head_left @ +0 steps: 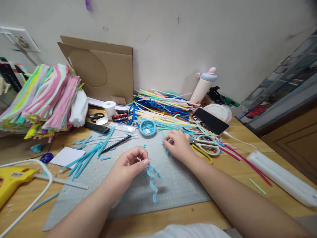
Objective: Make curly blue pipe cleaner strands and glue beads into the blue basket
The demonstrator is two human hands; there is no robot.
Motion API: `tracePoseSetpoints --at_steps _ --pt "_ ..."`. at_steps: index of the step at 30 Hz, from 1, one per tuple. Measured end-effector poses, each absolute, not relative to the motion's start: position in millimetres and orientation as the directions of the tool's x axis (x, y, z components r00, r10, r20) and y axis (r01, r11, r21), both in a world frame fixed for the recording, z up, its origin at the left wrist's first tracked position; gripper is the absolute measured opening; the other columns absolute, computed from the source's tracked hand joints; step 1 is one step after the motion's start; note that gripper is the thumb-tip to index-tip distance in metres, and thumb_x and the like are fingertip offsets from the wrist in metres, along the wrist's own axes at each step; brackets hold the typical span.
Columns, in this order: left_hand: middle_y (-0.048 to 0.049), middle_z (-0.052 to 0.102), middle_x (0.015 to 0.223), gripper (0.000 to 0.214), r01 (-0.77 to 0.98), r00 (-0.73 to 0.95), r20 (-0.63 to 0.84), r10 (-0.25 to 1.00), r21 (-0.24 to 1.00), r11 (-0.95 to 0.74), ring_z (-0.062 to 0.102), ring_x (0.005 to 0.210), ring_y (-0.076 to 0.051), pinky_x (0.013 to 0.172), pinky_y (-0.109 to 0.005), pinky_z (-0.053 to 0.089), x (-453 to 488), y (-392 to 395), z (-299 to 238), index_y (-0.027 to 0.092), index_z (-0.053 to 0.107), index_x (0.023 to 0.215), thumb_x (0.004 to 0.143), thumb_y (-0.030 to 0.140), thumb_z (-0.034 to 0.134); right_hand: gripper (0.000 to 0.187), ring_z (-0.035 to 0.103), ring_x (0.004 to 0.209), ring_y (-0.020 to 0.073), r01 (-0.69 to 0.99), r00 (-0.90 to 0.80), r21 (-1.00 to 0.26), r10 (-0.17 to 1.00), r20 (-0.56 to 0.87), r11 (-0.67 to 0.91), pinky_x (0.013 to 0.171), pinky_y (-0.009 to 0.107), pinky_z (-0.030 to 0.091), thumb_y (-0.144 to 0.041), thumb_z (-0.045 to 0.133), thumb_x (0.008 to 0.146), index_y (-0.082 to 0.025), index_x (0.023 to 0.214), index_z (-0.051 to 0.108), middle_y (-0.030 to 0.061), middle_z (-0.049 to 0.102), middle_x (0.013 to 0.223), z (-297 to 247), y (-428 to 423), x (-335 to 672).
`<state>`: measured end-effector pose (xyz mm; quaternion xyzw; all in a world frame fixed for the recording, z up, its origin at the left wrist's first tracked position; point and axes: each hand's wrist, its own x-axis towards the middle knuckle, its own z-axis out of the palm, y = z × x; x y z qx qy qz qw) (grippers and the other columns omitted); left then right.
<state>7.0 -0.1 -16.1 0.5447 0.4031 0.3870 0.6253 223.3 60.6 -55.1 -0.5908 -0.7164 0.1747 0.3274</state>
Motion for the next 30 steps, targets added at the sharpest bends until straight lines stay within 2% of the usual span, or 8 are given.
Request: tracePoseSetpoints --at_steps 3,6,9,11,18,22,30 --pt "0.0008 0.051 0.072 0.019 -0.044 0.344 -0.102 0.934 0.991 0.124 0.042 0.067 -0.013 0.061 -0.025 0.032 7 0 -13 0.017 0.056 0.073 0.076 0.033 0.067 0.012 0.048 0.094 0.0254 0.565 -0.137 -0.770 0.954 0.266 0.296 0.088 0.045 0.031 -0.029 0.060 0.081 -0.020 0.072 0.061 0.0059 0.058 0.086 -43 52 228" --pt "0.0009 0.052 0.071 0.019 -0.010 0.291 -0.130 0.948 0.990 0.139 0.044 0.067 -0.012 0.062 -0.025 0.033 9 -1 -8 0.016 0.057 0.073 0.075 0.032 0.068 0.022 0.053 0.088 0.0210 0.308 -0.284 -0.892 0.927 0.245 0.331 0.082 0.038 0.041 -0.041 0.059 0.083 -0.021 0.073 0.058 0.0036 0.057 0.085 -28 34 227" --pt "0.0014 0.053 0.069 0.019 -0.009 0.277 -0.151 0.949 0.987 0.160 0.045 0.066 -0.012 0.063 -0.024 0.034 9 -2 -4 0.016 0.058 0.073 0.075 0.032 0.069 0.032 0.056 0.087 0.0189 0.091 -0.441 -0.962 0.877 0.194 0.258 0.076 0.034 0.045 -0.052 0.059 0.082 -0.021 0.073 0.059 0.0033 0.057 0.091 -20 17 222" --pt "0.0014 0.054 0.070 0.020 -0.036 0.301 -0.168 0.939 0.982 0.187 0.045 0.066 -0.012 0.063 -0.024 0.035 9 -3 -3 0.016 0.060 0.073 0.074 0.032 0.071 0.032 0.057 0.089 0.0182 0.012 -0.514 -0.981 0.843 0.158 0.191 0.076 0.033 0.045 -0.052 0.064 0.080 -0.021 0.073 0.063 0.0038 0.056 0.098 -19 10 218" --pt "0.0016 0.058 0.072 0.020 -0.132 0.327 -0.187 0.926 0.962 0.241 0.047 0.066 -0.010 0.062 -0.021 0.036 7 -4 -2 0.017 0.065 0.074 0.071 0.032 0.076 0.020 0.048 0.113 0.0221 -0.129 -0.575 -0.991 0.815 0.064 -0.014 0.094 0.037 0.036 -0.041 0.071 0.078 -0.022 0.075 0.069 0.0048 0.052 0.114 -23 8 214" --pt "0.0017 0.059 0.071 0.020 -0.142 0.304 -0.189 0.934 0.960 0.240 0.048 0.066 -0.010 0.063 -0.021 0.037 9 -3 -1 0.017 0.065 0.072 0.068 0.032 0.078 0.019 0.048 0.113 0.0222 -0.186 -0.601 -0.975 0.799 0.014 -0.123 0.095 0.037 0.034 -0.039 0.074 0.075 -0.021 0.074 0.070 0.0049 0.052 0.115 -21 7 213" --pt "0.0014 0.059 0.071 0.019 -0.140 0.296 -0.195 0.935 0.960 0.244 0.048 0.067 -0.011 0.063 -0.022 0.036 11 -3 -2 0.017 0.066 0.073 0.069 0.031 0.077 0.021 0.047 0.112 0.0223 -0.185 -0.608 -0.968 0.794 -0.021 -0.168 0.092 0.036 0.036 -0.040 0.074 0.074 -0.020 0.071 0.069 0.0049 0.053 0.107 -21 6 211"
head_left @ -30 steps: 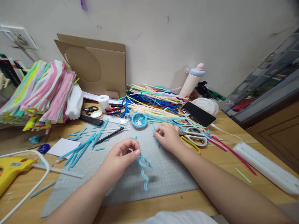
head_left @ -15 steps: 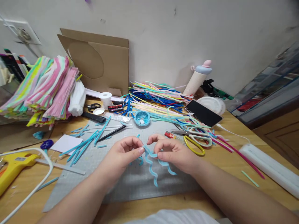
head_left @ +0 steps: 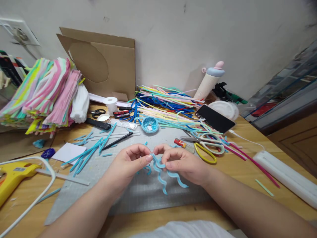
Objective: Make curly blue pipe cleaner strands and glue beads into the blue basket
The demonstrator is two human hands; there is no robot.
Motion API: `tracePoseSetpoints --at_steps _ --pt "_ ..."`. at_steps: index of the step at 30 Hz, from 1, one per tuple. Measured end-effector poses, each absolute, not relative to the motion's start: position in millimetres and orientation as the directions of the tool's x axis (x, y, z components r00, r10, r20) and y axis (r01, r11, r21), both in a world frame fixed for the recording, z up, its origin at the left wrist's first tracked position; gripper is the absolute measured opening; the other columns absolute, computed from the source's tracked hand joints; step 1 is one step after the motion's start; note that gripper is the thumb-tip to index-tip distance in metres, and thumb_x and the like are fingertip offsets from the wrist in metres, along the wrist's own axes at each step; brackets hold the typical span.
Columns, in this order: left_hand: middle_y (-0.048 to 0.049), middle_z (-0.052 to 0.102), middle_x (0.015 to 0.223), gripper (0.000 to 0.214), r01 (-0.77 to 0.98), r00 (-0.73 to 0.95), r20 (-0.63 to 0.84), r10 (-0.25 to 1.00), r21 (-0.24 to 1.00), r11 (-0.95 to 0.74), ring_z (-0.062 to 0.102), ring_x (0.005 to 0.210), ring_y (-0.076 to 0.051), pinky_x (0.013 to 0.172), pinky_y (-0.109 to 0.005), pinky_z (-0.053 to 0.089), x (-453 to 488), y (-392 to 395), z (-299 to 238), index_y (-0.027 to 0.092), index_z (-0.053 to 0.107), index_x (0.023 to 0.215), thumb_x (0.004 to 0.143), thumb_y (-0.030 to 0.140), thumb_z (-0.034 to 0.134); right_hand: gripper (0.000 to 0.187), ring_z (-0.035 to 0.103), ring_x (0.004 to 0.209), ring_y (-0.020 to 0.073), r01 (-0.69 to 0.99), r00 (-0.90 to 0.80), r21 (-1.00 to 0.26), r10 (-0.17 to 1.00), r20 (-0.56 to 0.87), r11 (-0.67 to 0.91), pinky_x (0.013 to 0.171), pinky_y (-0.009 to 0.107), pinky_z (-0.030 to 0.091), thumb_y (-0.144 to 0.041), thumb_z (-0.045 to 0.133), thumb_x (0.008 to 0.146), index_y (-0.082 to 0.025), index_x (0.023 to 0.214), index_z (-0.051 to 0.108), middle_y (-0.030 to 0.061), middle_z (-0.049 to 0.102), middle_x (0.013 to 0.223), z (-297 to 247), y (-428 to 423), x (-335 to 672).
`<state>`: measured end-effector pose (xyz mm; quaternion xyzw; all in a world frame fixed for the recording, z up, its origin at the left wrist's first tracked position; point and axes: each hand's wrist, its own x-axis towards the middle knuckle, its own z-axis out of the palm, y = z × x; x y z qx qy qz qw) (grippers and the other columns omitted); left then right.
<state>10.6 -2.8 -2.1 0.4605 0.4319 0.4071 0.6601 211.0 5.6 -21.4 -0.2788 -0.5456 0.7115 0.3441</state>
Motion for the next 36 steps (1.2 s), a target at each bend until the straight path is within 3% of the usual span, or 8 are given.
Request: tracePoseSetpoints --at_steps 12,18,23,30,36 --pt "0.0014 0.056 0.071 0.021 -0.138 0.311 -0.192 0.931 0.960 0.244 0.044 0.065 -0.010 0.061 -0.023 0.033 13 -4 -7 0.015 0.062 0.073 0.073 0.033 0.074 0.021 0.052 0.097 0.0177 -0.251 -0.634 -0.943 0.773 -0.012 -0.220 0.081 0.031 0.040 -0.039 0.075 0.074 -0.018 0.072 0.068 0.0052 0.054 0.106 -22 3 209" --pt "0.0005 0.058 0.071 0.023 -0.170 0.301 -0.184 0.936 0.955 0.242 0.047 0.067 -0.012 0.063 -0.024 0.034 12 -5 -8 0.016 0.064 0.072 0.070 0.034 0.077 0.022 0.053 0.080 0.0129 -0.280 -0.650 -0.920 0.759 -0.027 -0.273 0.071 0.028 0.041 -0.038 0.075 0.073 -0.018 0.071 0.068 0.0046 0.054 0.107 -21 4 209" --pt "0.0004 0.057 0.069 0.022 -0.145 0.316 -0.180 0.932 0.961 0.235 0.046 0.065 -0.012 0.061 -0.024 0.034 13 -6 -5 0.016 0.064 0.070 0.070 0.034 0.076 0.025 0.053 0.086 0.0164 -0.254 -0.658 -0.926 0.752 -0.048 -0.281 0.075 0.030 0.041 -0.039 0.076 0.070 -0.016 0.067 0.067 0.0051 0.056 0.101 -19 6 210" --pt "-0.0002 0.057 0.070 0.023 -0.116 0.336 -0.124 0.934 0.978 0.171 0.047 0.066 -0.013 0.062 -0.025 0.036 17 -7 -4 0.016 0.060 0.067 0.072 0.034 0.073 0.027 0.053 0.089 0.0166 -0.161 -0.641 -0.970 0.766 -0.037 -0.182 0.079 0.030 0.041 -0.042 0.070 0.077 -0.017 0.068 0.064 0.0060 0.057 0.101 -19 3 208" --pt "0.0006 0.055 0.070 0.020 -0.179 0.317 -0.156 0.935 0.959 0.221 0.044 0.065 -0.012 0.061 -0.024 0.034 15 -8 -7 0.017 0.063 0.071 0.073 0.034 0.075 0.038 0.055 0.094 0.0196 -0.047 -0.552 -0.999 0.834 0.007 -0.023 0.080 0.034 0.044 -0.056 0.062 0.079 -0.019 0.071 0.059 0.0065 0.057 0.109 -14 11 221"
